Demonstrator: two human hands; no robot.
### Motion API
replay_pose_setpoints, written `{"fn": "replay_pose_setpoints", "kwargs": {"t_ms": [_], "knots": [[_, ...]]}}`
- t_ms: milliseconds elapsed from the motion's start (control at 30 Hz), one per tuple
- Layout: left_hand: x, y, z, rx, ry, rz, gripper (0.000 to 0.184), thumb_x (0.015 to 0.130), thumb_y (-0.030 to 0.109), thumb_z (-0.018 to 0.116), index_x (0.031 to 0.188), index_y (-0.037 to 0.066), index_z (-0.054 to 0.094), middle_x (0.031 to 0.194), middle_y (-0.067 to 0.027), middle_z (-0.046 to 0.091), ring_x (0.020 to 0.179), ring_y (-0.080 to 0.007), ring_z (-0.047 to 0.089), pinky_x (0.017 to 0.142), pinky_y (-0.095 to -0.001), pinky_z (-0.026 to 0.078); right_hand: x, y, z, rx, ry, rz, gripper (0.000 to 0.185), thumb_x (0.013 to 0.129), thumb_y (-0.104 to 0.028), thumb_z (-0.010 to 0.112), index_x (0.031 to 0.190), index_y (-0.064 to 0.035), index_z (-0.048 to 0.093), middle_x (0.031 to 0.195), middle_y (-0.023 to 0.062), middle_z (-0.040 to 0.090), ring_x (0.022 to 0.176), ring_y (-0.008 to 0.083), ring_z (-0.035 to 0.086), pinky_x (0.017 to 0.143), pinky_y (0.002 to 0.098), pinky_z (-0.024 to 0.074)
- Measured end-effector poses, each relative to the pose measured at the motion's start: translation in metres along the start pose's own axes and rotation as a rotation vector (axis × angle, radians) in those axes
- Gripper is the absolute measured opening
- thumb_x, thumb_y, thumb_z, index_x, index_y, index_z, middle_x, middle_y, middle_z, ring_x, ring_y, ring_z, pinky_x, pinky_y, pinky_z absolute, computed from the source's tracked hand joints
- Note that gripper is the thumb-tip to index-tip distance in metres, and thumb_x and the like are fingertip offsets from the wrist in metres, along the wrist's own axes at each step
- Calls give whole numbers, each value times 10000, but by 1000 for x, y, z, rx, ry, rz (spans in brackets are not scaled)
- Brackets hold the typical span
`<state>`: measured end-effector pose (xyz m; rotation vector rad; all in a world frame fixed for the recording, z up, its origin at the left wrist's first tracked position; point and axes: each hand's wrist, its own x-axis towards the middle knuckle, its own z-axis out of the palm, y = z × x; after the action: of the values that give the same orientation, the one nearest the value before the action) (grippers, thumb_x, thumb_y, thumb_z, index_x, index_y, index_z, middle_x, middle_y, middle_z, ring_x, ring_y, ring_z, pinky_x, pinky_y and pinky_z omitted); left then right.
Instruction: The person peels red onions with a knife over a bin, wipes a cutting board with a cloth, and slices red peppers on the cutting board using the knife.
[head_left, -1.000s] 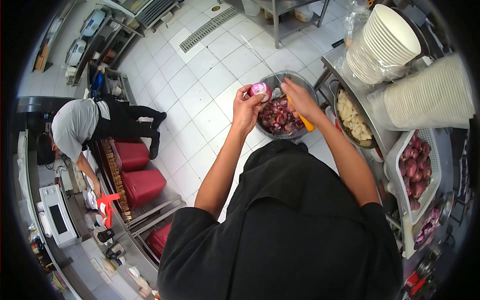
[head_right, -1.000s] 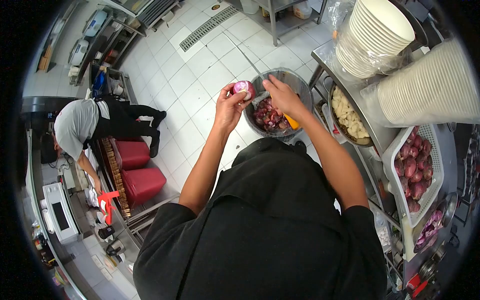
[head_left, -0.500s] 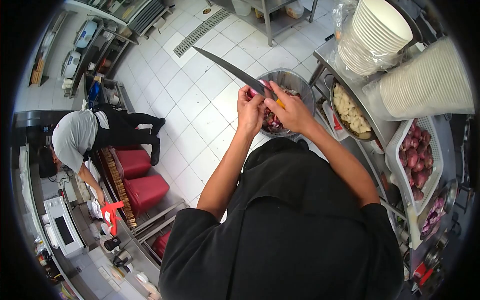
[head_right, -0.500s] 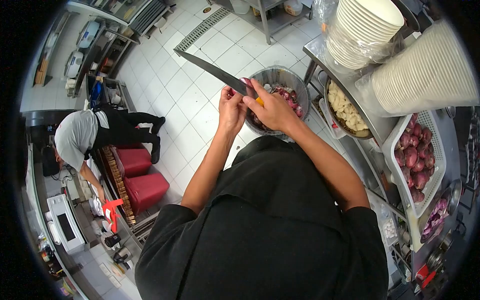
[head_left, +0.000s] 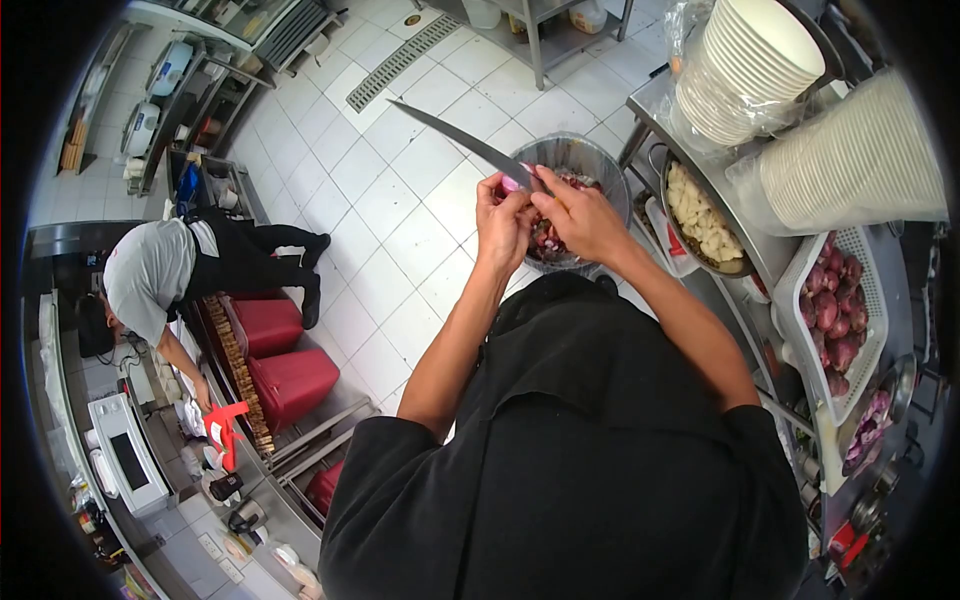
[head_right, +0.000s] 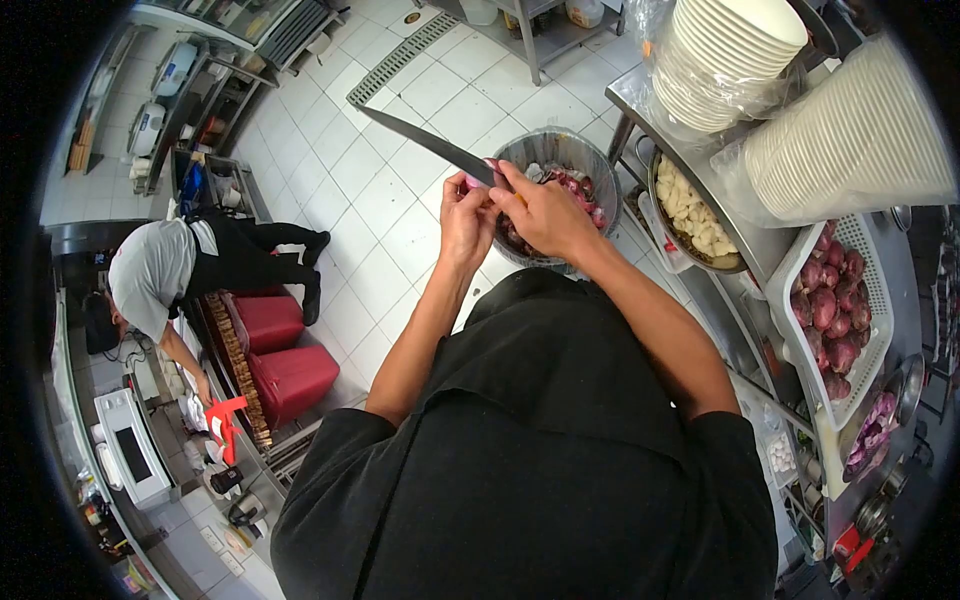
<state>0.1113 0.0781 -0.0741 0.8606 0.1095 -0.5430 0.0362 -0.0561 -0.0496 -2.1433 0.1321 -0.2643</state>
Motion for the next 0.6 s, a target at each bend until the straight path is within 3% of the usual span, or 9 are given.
{"fn": "replay_pose_setpoints", "kwargs": {"t_ms": [67, 167, 200, 300, 333, 533, 600], "knots": [[-1, 3, -4, 10, -41, 0, 407, 863, -113, 538, 1217, 46, 415, 1121, -132, 544, 971, -229, 609, 872, -440, 559, 1, 12, 7, 121, 92, -80, 533, 997, -434, 494, 1282, 6, 592, 753, 226, 665, 627, 371, 663, 641, 451, 499], [-2, 8, -15, 10, -132, -20, 419, 863, -94, 554, 1240, 47, 437, 1155, -143, 576, 1036, -264, 623, 985, -504, 513, 7, 2, -12, 362, -48, 132, 527, 1002, -458, 497, 1150, 26, 646, 708, 137, 647, 541, 249, 603, 565, 398, 489], [-7, 14, -15, -9, -165, -48, 432, 858, -94, 559, 1248, 49, 441, 1164, -142, 576, 1062, -274, 620, 1012, -520, 496, 11, -10, -31, 529, -171, 480, 509, 1007, -472, 497, 1073, 9, 649, 634, 48, 548, 505, 130, 492, 473, 314, 431], [-10, 21, -18, -24, -219, -99, 508, 858, -75, 581, 1322, 65, 433, 1182, -134, 579, 1133, -298, 606, 1077, -565, 443, 15, -1, -43, 626, -183, 512, 455, 1027, -479, 458, 805, -90, 532, 578, -2, 467, 425, 75, 406, 382, 238, 325], [-9, 21, -14, -53, -209, -107, 515, 861, -69, 586, 1333, 67, 431, 1176, -132, 581, 1129, -294, 608, 1074, -565, 445, 17, 2, -45, 635, -187, 545, 482, 1022, -496, 463, 766, -89, 500, 583, 1, 473, 431, 76, 416, 387, 242, 336], [15, 8, -37, -23, -125, -150, 560, 874, -53, 613, 1386, 38, 405, 1156, -133, 589, 1060, -268, 628, 996, -461, 514, 25, 15, -40, 590, -139, 570, 446, 1021, -505, 454, 944, -80, 562, 596, 7, 476, 443, 78, 425, 393, 243, 346], [20, 5, -37, 29, -95, -134, 565, 870, -65, 619, 1387, 16, 404, 1162, -143, 590, 1034, -263, 635, 954, -412, 532, 29, 25, -31, 591, -109, 605, 499, 1007, -494, 486, 1266, -68, 511, 622, 5, 473, 480, 82, 439, 426, 253, 373]]}}
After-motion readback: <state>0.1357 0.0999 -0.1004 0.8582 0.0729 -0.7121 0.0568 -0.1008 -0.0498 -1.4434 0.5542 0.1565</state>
